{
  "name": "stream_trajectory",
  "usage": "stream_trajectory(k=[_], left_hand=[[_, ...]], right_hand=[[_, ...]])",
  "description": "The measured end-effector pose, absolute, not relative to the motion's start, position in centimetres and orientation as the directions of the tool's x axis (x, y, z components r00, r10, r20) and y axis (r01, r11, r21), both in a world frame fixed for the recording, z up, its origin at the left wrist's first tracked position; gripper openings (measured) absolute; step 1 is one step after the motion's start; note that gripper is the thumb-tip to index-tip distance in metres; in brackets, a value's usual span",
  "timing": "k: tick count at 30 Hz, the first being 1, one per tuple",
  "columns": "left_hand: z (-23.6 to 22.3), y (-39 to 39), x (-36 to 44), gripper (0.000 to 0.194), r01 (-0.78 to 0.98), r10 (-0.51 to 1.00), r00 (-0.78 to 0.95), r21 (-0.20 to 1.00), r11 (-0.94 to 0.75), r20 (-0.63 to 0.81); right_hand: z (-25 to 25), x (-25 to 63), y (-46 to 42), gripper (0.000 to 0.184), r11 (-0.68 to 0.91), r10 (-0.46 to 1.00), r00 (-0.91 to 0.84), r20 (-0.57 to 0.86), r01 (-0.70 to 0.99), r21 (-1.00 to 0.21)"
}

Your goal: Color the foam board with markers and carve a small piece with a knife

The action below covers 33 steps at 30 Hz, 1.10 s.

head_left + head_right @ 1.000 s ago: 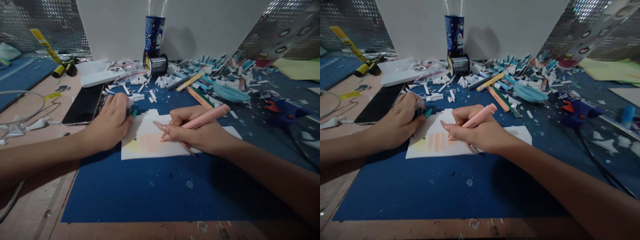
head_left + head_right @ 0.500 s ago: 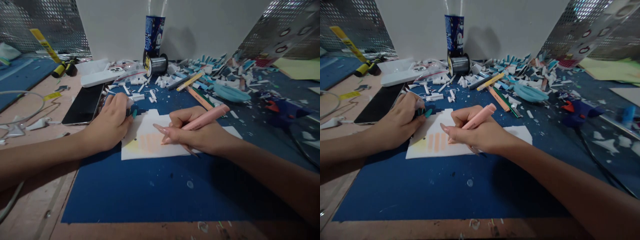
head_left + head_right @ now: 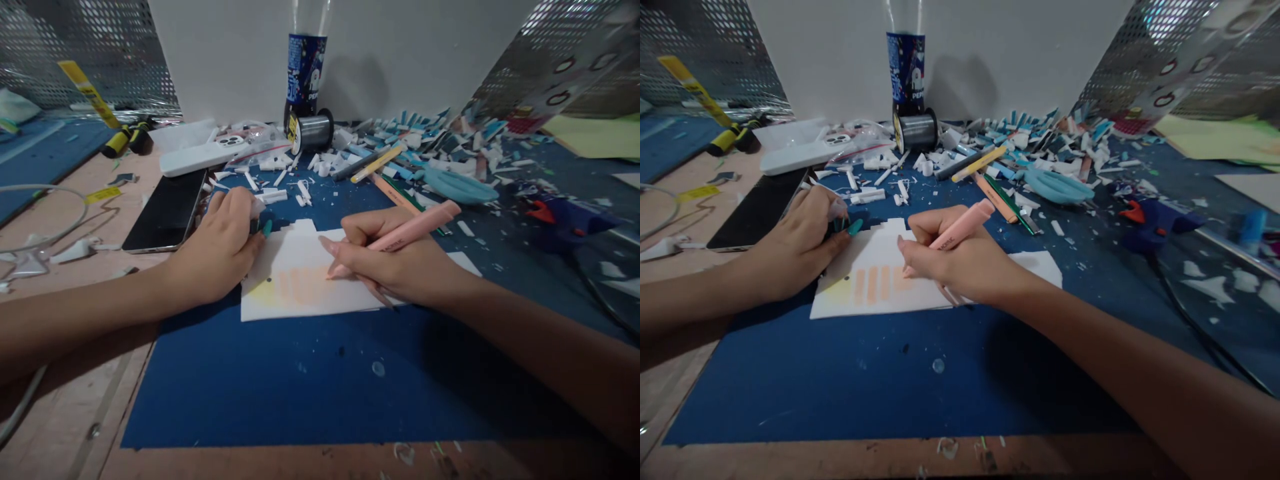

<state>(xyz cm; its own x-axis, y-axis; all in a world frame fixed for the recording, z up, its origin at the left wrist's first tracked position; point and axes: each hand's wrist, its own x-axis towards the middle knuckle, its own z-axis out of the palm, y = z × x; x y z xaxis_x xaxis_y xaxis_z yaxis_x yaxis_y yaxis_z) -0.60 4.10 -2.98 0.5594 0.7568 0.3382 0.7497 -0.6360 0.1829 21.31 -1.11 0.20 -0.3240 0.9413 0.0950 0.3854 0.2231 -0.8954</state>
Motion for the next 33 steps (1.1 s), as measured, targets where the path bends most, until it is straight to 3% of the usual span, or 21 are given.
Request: stream_trajectory(k=[14,19,24,26,28,33], left_hand=[[-2.8,4.1,-0.6,0.011,0.739,0.777,0.54,0.259,-0.622,0.324],[-2.4,3.5,-0.6,0.011,0.628,0.649,0.603,0.226,-0.745,0.465],[-2.5,3.3,-0.5,0.013,0.575,0.556,0.626,0.158,-0.803,0.546],[-2.5,3.3,-0.5,0.01,0.576,0.554,0.602,0.168,-0.8,0.575],[-2.5,3.3,-0.6,0.005,0.577,0.58,0.591,0.207,-0.79,0.561],[-2.6,3.5,-0.7,0.008,0.61,0.705,0.577,0.358,-0.707,0.411]], right_hand=[[0.3,21.4,-1.2,0.046,0.161,0.972,-0.22,0.085,0.355,-0.921],[0.4,21.3,-1.0,0.042,0.232,0.973,-0.063,0.223,0.229,-0.945],[0.4,21.4,-0.7,0.041,0.257,0.966,-0.033,0.255,0.105,-0.961],[0.5,21.8,-0.5,0.037,0.269,0.962,0.008,0.273,0.158,-0.95],[0.7,22.5,-0.4,0.033,0.299,0.952,-0.029,0.306,0.314,-0.901],[2.5,24.4,-0.2,0.038,0.515,0.855,-0.452,0.253,0.69,-0.508]])
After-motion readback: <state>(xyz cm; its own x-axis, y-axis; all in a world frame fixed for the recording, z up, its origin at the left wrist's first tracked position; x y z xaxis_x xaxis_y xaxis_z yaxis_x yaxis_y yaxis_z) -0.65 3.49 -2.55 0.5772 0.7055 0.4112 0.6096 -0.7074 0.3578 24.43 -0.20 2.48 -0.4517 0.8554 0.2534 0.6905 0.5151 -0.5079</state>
